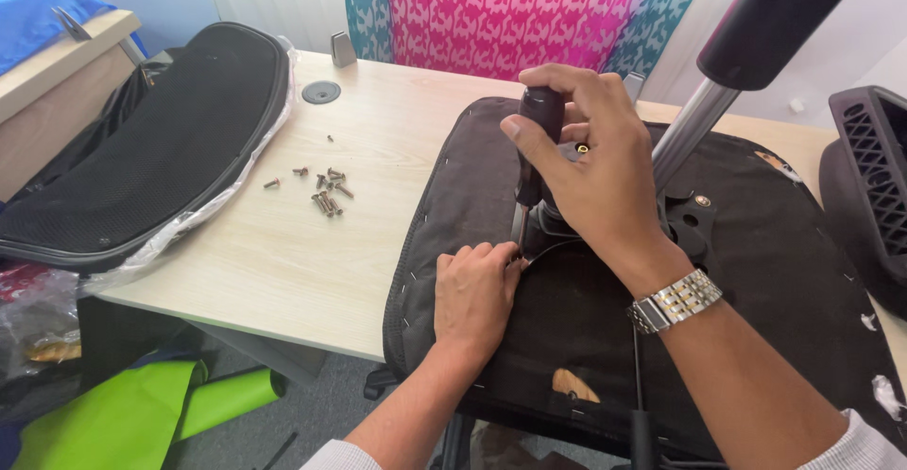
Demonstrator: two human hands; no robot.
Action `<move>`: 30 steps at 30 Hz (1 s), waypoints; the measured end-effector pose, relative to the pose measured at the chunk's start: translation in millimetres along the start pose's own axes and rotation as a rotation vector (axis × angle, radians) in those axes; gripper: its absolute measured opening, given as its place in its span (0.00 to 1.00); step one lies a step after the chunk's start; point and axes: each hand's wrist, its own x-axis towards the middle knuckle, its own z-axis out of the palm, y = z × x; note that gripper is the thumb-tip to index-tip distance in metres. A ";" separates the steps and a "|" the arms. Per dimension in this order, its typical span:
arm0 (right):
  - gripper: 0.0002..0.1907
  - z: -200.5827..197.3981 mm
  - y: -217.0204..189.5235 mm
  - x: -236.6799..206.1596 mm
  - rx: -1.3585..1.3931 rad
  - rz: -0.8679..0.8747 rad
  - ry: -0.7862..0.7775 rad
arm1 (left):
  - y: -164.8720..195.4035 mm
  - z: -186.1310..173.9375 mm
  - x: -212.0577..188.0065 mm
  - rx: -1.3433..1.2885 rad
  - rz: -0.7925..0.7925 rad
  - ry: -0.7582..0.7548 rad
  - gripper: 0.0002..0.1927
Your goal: The person assembles an office chair at a desk. They sort loose screws on the table, position the metal mounting mechanism on the underside of the chair seat, and drive screws into the mechanism using a screwdriver, holding the plate steady with the other hand. Earlier they handle the armrest frame and gas cylinder parts on the desk.
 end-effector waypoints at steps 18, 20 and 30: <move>0.16 -39.3 28.9 -4.3 0.092 0.233 0.134 | 4.4 4.0 4.8 -0.026 -0.047 -0.050 0.09; 0.17 -51.5 26.5 -9.7 0.076 0.341 0.179 | 4.1 5.0 3.6 -0.032 -0.052 -0.041 0.09; 0.10 -119.9 25.6 -55.2 0.165 0.499 0.441 | -0.7 10.2 14.6 0.006 -0.035 -0.149 0.08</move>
